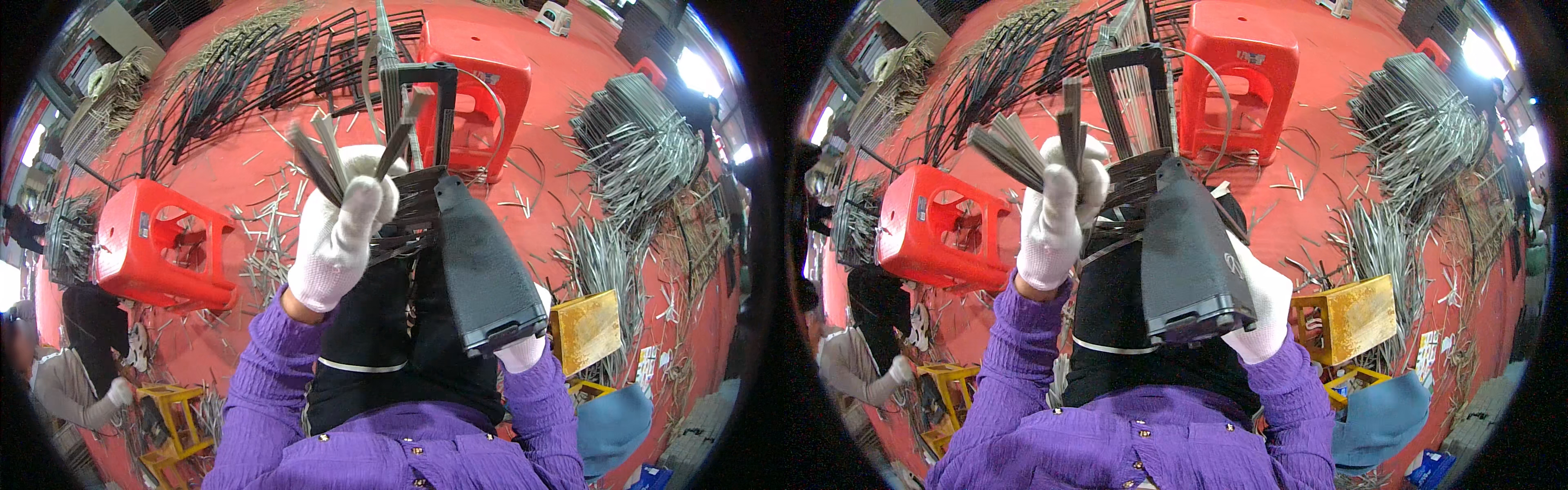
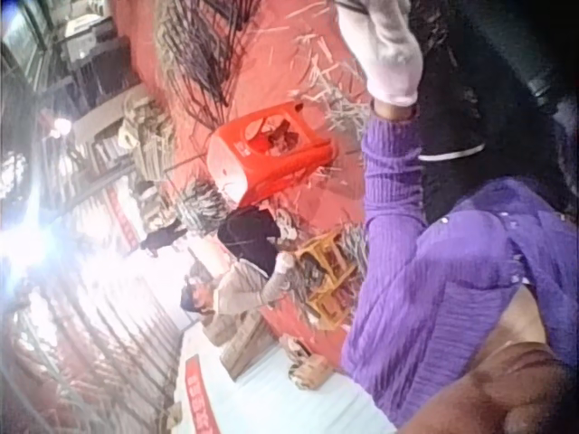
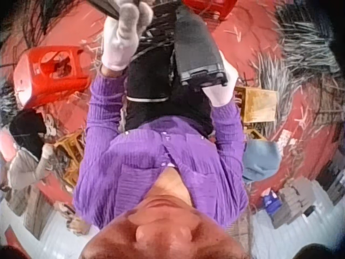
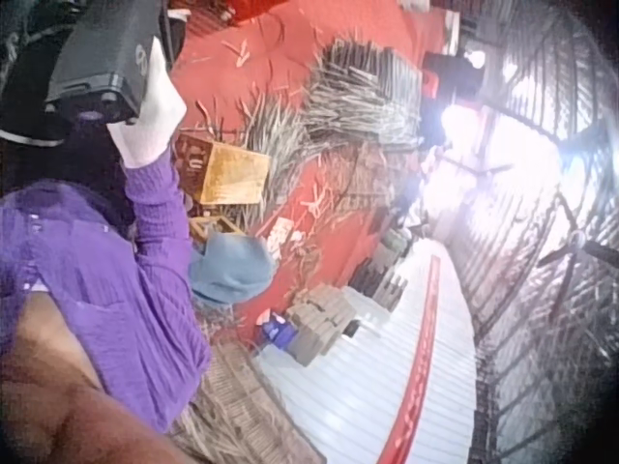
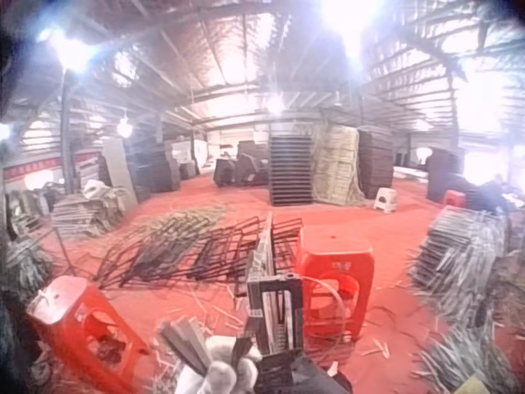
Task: The person assembles a metal chair frame by inserting metal rods into a frame and securing them with a staple gun. They then wrap the frame with a plastic strap, cut the excess with shears, and place the finished unit aside before starting another frame.
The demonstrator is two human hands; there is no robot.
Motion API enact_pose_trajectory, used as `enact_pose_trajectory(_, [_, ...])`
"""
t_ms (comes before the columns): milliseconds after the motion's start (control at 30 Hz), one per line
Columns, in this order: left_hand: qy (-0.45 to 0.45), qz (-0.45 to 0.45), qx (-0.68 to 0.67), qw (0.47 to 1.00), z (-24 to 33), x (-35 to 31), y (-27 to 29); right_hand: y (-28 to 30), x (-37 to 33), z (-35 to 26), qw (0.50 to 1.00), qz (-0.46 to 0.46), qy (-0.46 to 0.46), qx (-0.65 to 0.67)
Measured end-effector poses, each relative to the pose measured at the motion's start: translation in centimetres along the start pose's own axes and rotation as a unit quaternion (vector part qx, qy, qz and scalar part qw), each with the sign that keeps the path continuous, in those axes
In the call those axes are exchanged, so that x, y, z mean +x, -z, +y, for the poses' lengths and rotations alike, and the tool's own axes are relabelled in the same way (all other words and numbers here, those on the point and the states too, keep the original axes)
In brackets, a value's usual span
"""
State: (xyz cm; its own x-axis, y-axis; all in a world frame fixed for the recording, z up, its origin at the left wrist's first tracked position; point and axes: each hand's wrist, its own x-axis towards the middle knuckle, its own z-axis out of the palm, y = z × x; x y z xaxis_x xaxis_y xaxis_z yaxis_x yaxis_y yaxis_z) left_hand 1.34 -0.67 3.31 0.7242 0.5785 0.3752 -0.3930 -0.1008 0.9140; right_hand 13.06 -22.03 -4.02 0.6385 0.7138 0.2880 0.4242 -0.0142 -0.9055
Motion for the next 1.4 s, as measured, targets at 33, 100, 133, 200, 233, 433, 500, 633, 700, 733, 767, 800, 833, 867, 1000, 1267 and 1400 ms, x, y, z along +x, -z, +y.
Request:
enact_pose_trajectory(33, [0.023, 0.000, -0.017, 1.000, 0.0, -0.1, 0.0, -0.1, -0.1, 0.2, 1.000, 0.010, -0.014, 0.006])
enact_pose_trajectory(100, [0.042, 0.021, 0.017, 0.999, -0.1, -0.1, 0.0, -0.2, -0.2, 0.6, 0.999, 0.021, -0.009, 0.028])
enact_pose_trajectory(133, [0.049, 0.023, 0.037, 0.998, -0.2, 0.1, 0.0, -0.3, -0.2, 0.8, 0.999, 0.024, -0.012, 0.047])
enact_pose_trajectory(200, [0.035, 0.019, 0.051, 0.998, -0.3, 0.3, 0.2, -0.3, -0.3, 0.9, 1.000, 0.016, -0.002, 0.026])
enact_pose_trajectory(233, [0.029, 0.005, 0.044, 0.999, -0.3, 0.3, 0.2, -0.3, -0.3, 0.9, 1.000, 0.014, -0.001, 0.025])
enact_pose_trajectory(433, [0.093, -0.007, -0.023, 0.995, -0.6, 0.5, 0.5, 0.0, -0.5, 0.7, 0.998, 0.013, -0.028, 0.059])
enact_pose_trajectory(500, [0.118, 0.028, -0.028, 0.992, -0.7, 0.6, 0.5, 0.1, -0.4, 0.7, 1.000, 0.009, 0.008, 0.022])
enact_pose_trajectory(633, [0.176, 0.007, -0.012, 0.984, 0.0, 1.3, 1.0, -0.1, -0.3, 0.9, 0.999, 0.020, 0.014, 0.027])
enact_pose_trajectory(700, [0.211, 0.008, -0.003, 0.977, 0.3, 1.5, 1.1, -0.2, -0.3, 0.9, 1.000, 0.020, 0.018, 0.016])
enact_pose_trajectory(733, [0.204, 0.016, -0.028, 0.978, 0.4, 1.4, 1.1, -0.2, -0.4, 0.9, 0.999, 0.021, 0.016, 0.018])
enact_pose_trajectory(767, [0.180, 0.036, 0.019, 0.983, 0.3, 1.4, 0.9, -0.2, -0.4, 0.9, 0.999, 0.022, 0.014, 0.020])
enact_pose_trajectory(800, [0.155, 0.069, 0.071, 0.983, 0.1, 1.3, 0.7, -0.1, -0.5, 0.8, 0.999, 0.022, 0.008, 0.028])
enact_pose_trajectory(833, [0.120, 0.083, 0.119, 0.982, -0.2, 1.3, 0.4, 0.1, -0.5, 0.7, 0.999, 0.022, 0.007, 0.028])
enact_pose_trajectory(867, [0.156, 0.109, 0.156, 0.969, -0.3, 1.2, 0.4, 0.2, -0.6, 0.7, 0.999, 0.021, 0.007, 0.029])
enact_pose_trajectory(1000, [0.082, 0.099, 0.244, 0.961, -1.5, 1.7, 0.2, 0.8, -1.0, 0.6, 1.000, 0.006, 0.004, 0.020])
enact_pose_trajectory(1267, [0.024, 0.110, 0.306, 0.945, -2.3, 1.8, 0.3, 0.7, -0.8, 1.0, 0.993, 0.036, -0.046, 0.100])
enact_pose_trajectory(1400, [0.023, 0.120, 0.299, 0.946, -2.4, 1.9, 0.4, 1.5, 0.1, -0.2, 0.999, -0.013, 0.024, -0.045])
